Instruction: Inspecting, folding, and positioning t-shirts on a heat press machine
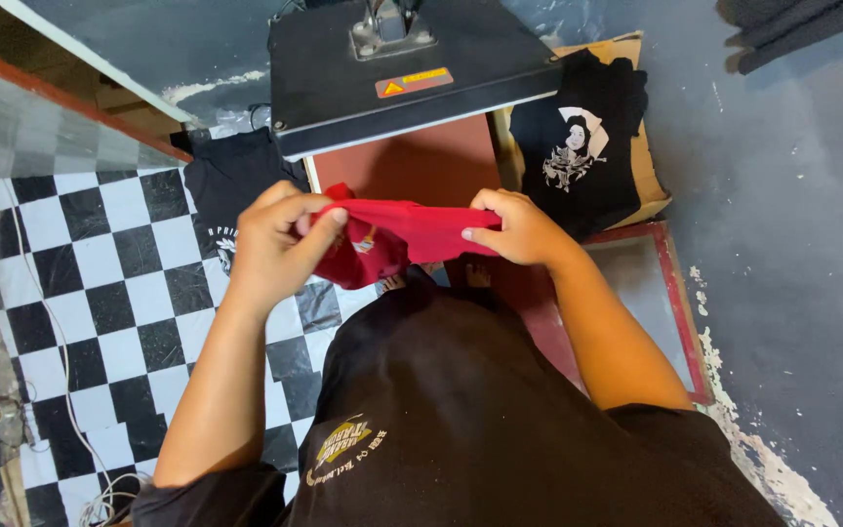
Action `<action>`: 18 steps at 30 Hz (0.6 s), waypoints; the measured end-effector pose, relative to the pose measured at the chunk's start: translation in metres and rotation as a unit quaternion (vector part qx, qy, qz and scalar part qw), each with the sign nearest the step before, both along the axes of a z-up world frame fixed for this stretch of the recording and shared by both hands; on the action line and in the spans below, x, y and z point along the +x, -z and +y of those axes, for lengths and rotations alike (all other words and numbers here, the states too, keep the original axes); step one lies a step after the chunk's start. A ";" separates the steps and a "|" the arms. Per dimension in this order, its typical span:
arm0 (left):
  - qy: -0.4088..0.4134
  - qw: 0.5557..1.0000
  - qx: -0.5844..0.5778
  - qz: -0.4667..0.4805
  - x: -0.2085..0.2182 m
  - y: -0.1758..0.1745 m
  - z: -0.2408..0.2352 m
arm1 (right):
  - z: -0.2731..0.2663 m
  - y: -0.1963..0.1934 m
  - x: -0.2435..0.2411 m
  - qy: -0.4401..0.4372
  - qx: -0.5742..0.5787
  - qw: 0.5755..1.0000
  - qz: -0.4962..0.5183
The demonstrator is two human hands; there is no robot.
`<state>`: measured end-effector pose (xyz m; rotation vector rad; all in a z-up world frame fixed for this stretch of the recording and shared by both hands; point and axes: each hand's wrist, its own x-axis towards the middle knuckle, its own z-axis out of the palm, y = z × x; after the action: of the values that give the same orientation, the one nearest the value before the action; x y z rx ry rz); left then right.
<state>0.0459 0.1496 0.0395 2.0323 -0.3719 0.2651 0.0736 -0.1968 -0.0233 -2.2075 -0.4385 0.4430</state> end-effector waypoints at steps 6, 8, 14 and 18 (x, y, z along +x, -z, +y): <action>-0.067 0.996 0.051 0.000 -0.002 0.014 0.034 | -0.023 -0.002 -0.003 0.090 0.131 0.983 0.093; -0.075 0.996 0.050 0.008 -0.005 0.010 0.040 | -0.040 0.007 0.002 0.077 0.129 0.987 0.050; -0.066 0.996 0.061 0.007 -0.009 0.001 0.037 | -0.053 0.009 0.008 0.050 0.069 0.996 -0.016; -0.040 0.997 0.066 -0.016 -0.005 0.001 0.019 | -0.019 -0.041 0.012 -0.014 -0.026 0.998 -0.061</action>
<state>0.0409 0.1685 0.0389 2.1780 -0.3366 0.3291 0.0856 -0.2154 0.0180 -2.2903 -0.5286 0.3385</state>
